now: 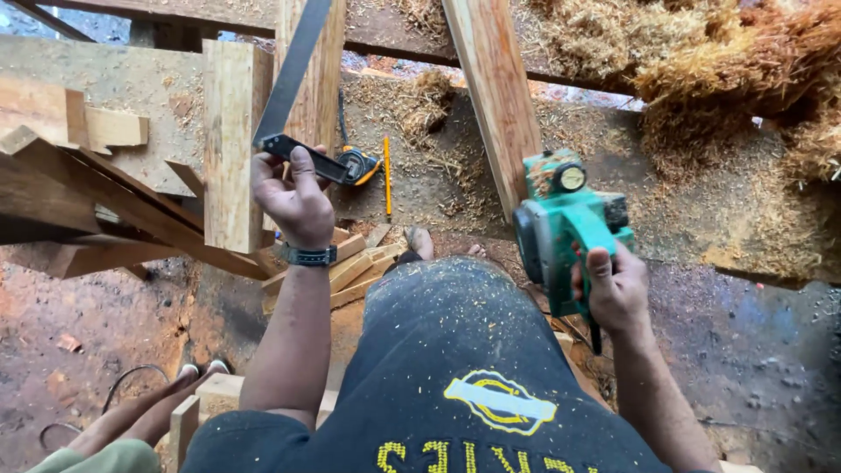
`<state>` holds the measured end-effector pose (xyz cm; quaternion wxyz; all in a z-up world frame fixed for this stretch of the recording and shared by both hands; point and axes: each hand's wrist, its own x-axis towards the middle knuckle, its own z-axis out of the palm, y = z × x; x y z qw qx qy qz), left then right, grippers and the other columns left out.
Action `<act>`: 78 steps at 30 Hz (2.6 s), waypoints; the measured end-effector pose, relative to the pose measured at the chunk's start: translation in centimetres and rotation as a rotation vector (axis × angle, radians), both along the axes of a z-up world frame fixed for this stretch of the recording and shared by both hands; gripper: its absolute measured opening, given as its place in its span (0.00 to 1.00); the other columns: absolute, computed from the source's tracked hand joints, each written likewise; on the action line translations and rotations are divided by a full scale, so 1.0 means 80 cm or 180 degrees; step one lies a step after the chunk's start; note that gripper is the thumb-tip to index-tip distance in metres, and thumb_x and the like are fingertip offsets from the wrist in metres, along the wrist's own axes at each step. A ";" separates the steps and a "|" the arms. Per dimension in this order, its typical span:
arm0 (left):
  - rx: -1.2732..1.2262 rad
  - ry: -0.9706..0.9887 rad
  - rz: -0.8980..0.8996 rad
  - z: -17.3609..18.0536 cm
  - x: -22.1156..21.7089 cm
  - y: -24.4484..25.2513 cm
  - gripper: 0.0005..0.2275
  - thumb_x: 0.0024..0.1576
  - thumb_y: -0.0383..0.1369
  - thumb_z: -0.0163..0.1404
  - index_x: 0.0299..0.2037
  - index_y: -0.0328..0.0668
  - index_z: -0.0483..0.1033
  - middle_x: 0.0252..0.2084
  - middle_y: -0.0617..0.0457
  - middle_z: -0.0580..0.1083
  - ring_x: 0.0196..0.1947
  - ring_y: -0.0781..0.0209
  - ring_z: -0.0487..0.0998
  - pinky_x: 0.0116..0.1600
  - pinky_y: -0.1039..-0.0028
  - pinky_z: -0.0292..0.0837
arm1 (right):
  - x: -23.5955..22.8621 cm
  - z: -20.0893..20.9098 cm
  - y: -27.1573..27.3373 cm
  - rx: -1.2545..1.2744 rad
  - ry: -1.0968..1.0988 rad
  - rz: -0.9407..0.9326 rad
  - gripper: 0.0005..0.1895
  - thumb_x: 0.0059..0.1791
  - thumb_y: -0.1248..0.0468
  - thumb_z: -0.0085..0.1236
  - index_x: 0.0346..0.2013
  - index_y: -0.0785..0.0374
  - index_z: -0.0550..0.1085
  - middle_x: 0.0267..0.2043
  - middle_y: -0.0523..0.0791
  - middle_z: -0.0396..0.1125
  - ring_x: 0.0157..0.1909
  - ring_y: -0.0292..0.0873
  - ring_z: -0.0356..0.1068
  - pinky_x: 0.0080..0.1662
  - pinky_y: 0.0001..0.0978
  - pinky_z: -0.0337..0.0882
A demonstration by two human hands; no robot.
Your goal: Measuring, marking, and planing wooden planks for furniture construction.
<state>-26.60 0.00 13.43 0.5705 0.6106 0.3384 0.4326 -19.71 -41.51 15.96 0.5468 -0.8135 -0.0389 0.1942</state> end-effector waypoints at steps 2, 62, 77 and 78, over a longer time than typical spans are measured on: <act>0.0039 -0.0014 -0.0039 0.004 0.004 0.003 0.04 0.66 0.26 0.49 0.43 0.34 0.67 0.39 0.46 0.73 0.39 0.52 0.86 0.34 0.68 0.86 | 0.000 -0.005 0.008 -0.0090 0.0087 0.0084 0.36 0.57 0.34 0.40 0.34 0.64 0.76 0.16 0.48 0.66 0.16 0.41 0.69 0.19 0.33 0.69; -0.0080 0.0388 -0.0031 -0.027 -0.025 0.008 0.04 0.65 0.27 0.53 0.43 0.35 0.70 0.35 0.40 0.80 0.33 0.59 0.82 0.30 0.72 0.83 | 0.174 -0.016 0.019 -0.0015 -0.0556 -0.0155 0.38 0.66 0.42 0.42 0.19 0.62 0.70 0.12 0.48 0.60 0.13 0.41 0.62 0.18 0.29 0.62; -0.0193 0.0479 -0.0312 -0.023 0.019 -0.040 0.04 0.62 0.26 0.56 0.40 0.37 0.72 0.34 0.50 0.75 0.33 0.63 0.82 0.31 0.75 0.83 | 0.139 -0.116 -0.084 0.0083 -0.0431 -0.0491 0.31 0.66 0.50 0.46 0.22 0.63 0.71 0.16 0.48 0.64 0.18 0.40 0.68 0.21 0.29 0.66; -0.0191 0.0512 -0.0351 -0.017 0.020 -0.042 0.04 0.62 0.25 0.56 0.40 0.37 0.73 0.35 0.49 0.76 0.34 0.62 0.83 0.31 0.76 0.83 | 0.141 -0.120 -0.087 -0.0039 -0.0469 -0.0412 0.30 0.67 0.51 0.46 0.25 0.64 0.71 0.19 0.49 0.65 0.21 0.42 0.69 0.22 0.32 0.68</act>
